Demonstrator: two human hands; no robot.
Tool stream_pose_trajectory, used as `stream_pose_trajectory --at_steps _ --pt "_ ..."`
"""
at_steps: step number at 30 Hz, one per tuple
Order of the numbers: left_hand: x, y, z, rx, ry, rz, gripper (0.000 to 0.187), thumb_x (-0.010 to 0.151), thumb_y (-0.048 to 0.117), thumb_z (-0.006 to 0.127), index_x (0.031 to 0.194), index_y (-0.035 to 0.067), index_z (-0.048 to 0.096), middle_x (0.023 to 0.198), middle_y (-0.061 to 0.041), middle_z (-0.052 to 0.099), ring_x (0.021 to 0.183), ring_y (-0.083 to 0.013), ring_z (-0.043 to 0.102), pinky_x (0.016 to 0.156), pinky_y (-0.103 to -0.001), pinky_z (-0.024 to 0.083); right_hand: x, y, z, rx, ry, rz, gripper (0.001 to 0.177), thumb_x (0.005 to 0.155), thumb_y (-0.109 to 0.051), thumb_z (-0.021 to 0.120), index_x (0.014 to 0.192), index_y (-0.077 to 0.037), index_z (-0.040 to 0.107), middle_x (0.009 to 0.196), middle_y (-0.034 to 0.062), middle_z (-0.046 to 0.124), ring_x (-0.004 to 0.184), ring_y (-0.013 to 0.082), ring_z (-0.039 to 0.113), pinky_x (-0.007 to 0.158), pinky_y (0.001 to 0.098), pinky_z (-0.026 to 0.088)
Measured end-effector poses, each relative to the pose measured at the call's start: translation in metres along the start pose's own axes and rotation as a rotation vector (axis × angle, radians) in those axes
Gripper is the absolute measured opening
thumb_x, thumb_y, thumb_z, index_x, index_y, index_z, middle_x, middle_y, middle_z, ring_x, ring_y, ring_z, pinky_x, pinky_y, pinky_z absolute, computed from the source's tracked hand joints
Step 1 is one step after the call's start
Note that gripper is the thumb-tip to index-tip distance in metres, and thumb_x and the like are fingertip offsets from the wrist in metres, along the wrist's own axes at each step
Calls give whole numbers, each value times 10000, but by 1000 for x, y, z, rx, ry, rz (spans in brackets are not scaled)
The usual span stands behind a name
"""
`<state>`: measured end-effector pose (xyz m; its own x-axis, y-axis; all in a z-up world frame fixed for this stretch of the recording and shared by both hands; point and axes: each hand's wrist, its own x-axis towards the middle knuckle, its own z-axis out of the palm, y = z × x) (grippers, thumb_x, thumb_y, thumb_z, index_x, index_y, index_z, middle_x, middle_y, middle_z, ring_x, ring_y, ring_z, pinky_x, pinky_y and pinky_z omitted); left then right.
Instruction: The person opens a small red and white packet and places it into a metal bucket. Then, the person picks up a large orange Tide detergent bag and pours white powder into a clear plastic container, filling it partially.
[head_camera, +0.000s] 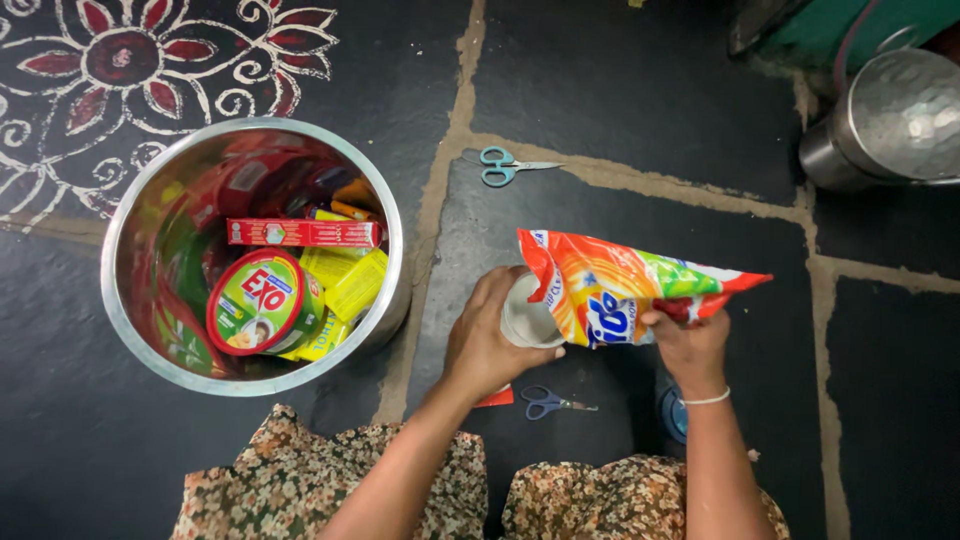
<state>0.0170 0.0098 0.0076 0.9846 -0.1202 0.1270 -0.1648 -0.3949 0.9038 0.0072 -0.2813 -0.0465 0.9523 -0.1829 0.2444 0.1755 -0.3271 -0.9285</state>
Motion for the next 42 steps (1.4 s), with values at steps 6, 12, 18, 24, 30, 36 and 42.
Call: stream_pose_trajectory --at_steps 6,12,18,24,30,36,42 --pt "-1 4 2 17 29 2 957 514 292 970 1365 128 564 1389 -100 590 1289 -320 590 1022 -404 508 6 -1 0 4 -19 -49 541 812 -470 858 1057 -24 673 974 0 719 887 74 659 796 245 535" --pt "8 -9 4 -1 -11 -19 996 535 311 980 1408 123 540 1408 -122 570 1299 -337 579 1035 -414 499 12 15 2 -59 -34 45 470 832 -418 858 1006 -11 698 924 15 727 842 79 650 756 263 528" --pt "8 -24 10 -19 -71 -82 1201 465 318 998 1476 92 388 1453 -168 505 1319 -374 523 1025 -443 467 12 21 2 -72 -22 54 456 846 -402 851 1031 -11 708 943 16 731 867 72 647 762 266 524" --pt "3 -15 13 22 -32 -85 1057 528 322 967 1437 126 464 1431 -127 563 1315 -347 571 1022 -429 508 14 7 -1 -84 -57 4 479 830 -434 848 1018 -18 703 942 11 735 865 75 672 772 262 538" --pt "10 -10 11 16 -50 -123 1051 534 330 956 1435 131 454 1439 -115 546 1297 -346 577 991 -435 513 19 13 0 -70 -41 46 472 828 -425 852 1009 -12 711 929 15 736 855 75 662 757 262 533" --pt "12 -13 9 11 -78 -122 1067 514 314 959 1438 134 457 1447 -119 540 1299 -345 570 1000 -438 505 16 10 1 -47 -41 75 472 831 -413 863 1011 -5 710 933 25 736 853 78 659 750 261 532" --pt "8 -21 12 3 -97 -84 1065 523 301 954 1446 115 456 1452 -140 529 1331 -355 545 1046 -439 482 12 8 -1 -22 -57 60 451 830 -397 852 1025 -19 703 949 11 737 867 72 670 762 255 537"
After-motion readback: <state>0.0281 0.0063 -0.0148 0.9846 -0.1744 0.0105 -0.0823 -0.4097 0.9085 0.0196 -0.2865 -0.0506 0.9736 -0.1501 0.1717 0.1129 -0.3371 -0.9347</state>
